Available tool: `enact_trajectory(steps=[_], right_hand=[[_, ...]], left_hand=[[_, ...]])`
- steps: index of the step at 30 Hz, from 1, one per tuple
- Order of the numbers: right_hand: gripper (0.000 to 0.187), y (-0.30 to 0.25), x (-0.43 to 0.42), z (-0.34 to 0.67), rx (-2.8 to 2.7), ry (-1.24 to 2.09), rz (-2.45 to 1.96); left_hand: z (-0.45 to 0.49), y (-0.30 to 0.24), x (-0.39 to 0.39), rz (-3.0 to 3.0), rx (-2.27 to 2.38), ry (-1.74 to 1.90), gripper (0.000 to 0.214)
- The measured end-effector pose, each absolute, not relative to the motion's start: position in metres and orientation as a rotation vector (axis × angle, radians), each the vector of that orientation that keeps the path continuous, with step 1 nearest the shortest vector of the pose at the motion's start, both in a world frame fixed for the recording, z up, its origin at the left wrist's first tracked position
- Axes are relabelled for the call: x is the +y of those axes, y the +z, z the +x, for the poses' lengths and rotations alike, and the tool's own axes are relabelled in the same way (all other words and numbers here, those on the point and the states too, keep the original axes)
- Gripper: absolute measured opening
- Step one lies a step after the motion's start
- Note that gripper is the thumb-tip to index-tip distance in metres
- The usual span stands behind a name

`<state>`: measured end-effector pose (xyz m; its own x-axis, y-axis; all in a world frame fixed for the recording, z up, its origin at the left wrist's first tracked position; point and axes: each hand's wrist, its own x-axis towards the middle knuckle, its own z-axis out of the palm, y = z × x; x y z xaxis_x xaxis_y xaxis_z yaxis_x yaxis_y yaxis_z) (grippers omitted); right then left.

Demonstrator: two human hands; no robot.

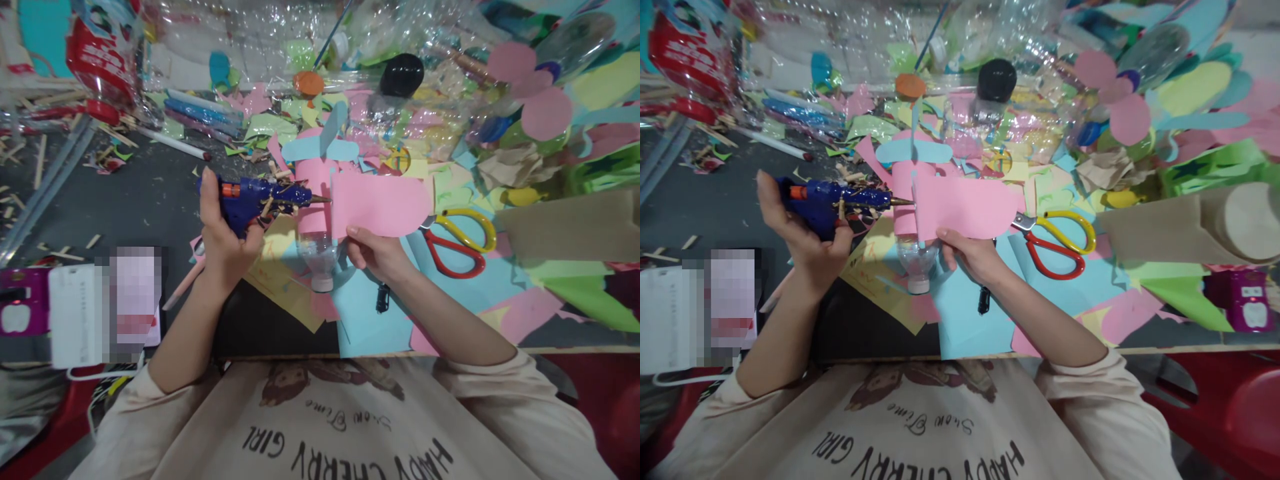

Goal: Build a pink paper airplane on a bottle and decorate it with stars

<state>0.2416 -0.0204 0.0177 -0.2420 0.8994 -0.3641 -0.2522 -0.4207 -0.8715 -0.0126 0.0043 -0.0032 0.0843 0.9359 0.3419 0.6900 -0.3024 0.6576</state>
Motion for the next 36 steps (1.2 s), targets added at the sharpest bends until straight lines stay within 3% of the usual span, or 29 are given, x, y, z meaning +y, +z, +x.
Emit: enact_trajectory(steps=[7, 15, 36], right_hand=[[0.058, 0.016, -0.022, 0.241, -0.879, 1.768, -1.149], [0.059, 0.015, -0.022, 0.242, -0.902, 1.783, -1.127], [0.055, 0.015, -0.022, 0.244, -0.920, 1.825, -1.071]], left_hand=[[-0.016, -0.011, 0.004, 2.001, 1.674, 1.101, 0.080], [-0.036, -0.046, 0.021, 2.043, 1.398, 1.307, 0.094], [-0.031, -0.033, 0.016, 2.063, 1.452, 1.247, 0.092]])
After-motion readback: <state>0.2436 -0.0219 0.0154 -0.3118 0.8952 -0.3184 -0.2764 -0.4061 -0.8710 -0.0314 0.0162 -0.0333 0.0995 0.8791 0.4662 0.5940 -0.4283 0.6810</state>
